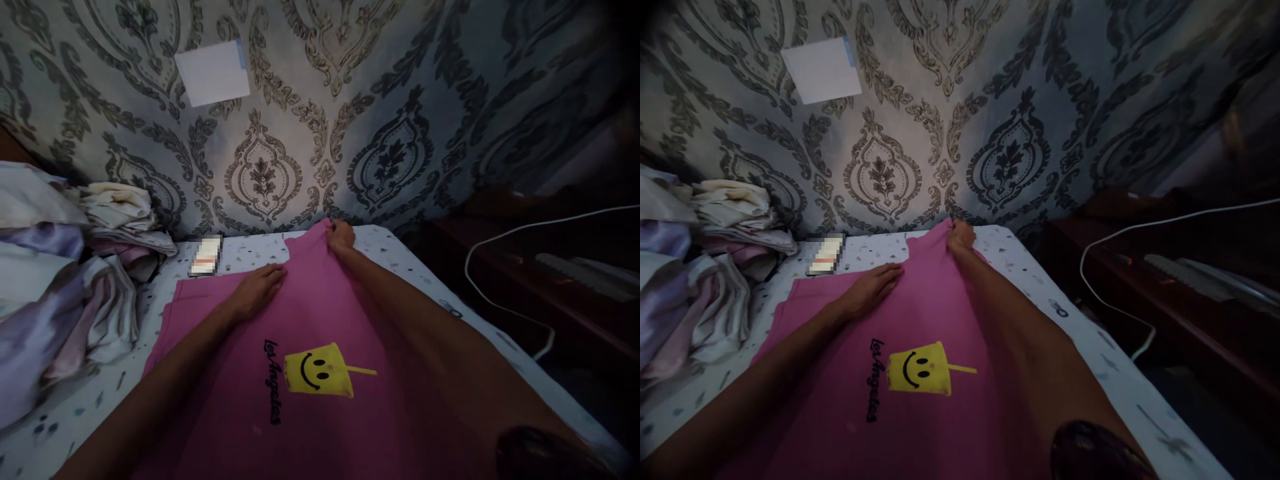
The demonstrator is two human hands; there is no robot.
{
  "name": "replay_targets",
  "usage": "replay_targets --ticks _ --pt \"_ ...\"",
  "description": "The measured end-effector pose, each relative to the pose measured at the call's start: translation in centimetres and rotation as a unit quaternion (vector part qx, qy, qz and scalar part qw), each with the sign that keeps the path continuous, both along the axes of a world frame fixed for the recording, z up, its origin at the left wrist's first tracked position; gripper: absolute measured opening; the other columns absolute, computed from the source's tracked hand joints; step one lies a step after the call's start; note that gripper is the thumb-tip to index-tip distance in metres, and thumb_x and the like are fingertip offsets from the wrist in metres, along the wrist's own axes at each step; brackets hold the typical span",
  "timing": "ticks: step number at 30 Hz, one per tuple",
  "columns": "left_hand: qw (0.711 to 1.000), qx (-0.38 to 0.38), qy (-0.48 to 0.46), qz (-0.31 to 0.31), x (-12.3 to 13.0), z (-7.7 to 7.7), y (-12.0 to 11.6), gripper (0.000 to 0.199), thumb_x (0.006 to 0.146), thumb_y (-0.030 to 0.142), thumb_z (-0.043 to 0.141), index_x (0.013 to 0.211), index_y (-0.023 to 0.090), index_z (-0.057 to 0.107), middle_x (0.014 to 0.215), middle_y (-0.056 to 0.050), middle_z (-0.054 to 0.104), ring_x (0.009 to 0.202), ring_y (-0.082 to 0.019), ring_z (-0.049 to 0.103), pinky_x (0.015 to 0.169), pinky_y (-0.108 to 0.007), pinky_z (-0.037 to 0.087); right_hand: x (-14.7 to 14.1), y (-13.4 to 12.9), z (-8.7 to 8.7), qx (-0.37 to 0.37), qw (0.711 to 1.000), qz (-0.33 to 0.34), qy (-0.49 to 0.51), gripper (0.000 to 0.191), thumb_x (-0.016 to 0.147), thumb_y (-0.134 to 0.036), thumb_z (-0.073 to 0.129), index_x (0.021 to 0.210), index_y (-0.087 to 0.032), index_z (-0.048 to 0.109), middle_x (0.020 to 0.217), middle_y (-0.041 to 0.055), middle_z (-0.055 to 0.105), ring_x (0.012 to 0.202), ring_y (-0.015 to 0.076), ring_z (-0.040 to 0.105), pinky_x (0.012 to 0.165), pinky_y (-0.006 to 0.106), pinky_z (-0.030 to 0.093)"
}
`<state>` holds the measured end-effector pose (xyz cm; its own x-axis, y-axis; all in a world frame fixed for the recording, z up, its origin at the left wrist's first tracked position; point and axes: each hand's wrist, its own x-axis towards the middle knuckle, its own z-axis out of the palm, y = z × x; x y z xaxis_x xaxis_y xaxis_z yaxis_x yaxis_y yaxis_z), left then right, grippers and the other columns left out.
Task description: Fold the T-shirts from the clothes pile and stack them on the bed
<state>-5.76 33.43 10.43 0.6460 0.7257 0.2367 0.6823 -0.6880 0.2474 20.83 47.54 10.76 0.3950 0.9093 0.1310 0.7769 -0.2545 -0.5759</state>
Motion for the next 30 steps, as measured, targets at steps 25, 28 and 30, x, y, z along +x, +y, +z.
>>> replay_targets --ticks 25,28,30 --pt "0.94 -0.01 0.082 0.332 -17.1 5.3 -9.7 0.035 0.096 0.035 0.041 0.12 0.016 0.058 0.118 -0.014 0.06 0.105 -0.028 0.062 0.088 -0.04 0.051 -19.6 -37.2 -0.3 0.198 0.488 0.846 -0.084 0.018 0.1 -0.034 0.054 0.102 -0.022 0.067 0.11 0.0042 0.069 0.1 0.0194 0.059 0.09 0.034 0.045" --pt "0.945 -0.011 0.027 0.325 -16.9 5.1 -14.0 0.036 0.096 0.038 0.04 0.119 0.017 0.057 0.115 -0.013 0.06 0.103 -0.027 0.063 0.089 -0.042 0.052 -19.6 -40.9 -1.6 0.199 0.438 0.875 -0.055 0.017 0.101 -0.03 0.055 0.111 -0.022 0.067 0.126 0.0026 0.069 0.116 0.0131 0.057 0.097 0.023 0.043" --pt "0.956 -0.014 0.008 0.294 -16.4 5.1 -17.3 0.036 0.096 0.042 0.041 0.118 0.019 0.058 0.112 -0.011 0.061 0.1 -0.025 0.063 0.089 -0.04 0.052 -18.1 -42.1 -1.1 0.191 0.449 0.871 -0.049 0.021 0.1 -0.032 0.056 0.117 -0.023 0.065 0.136 -0.0001 0.064 0.124 0.0098 0.052 0.105 0.018 0.038"
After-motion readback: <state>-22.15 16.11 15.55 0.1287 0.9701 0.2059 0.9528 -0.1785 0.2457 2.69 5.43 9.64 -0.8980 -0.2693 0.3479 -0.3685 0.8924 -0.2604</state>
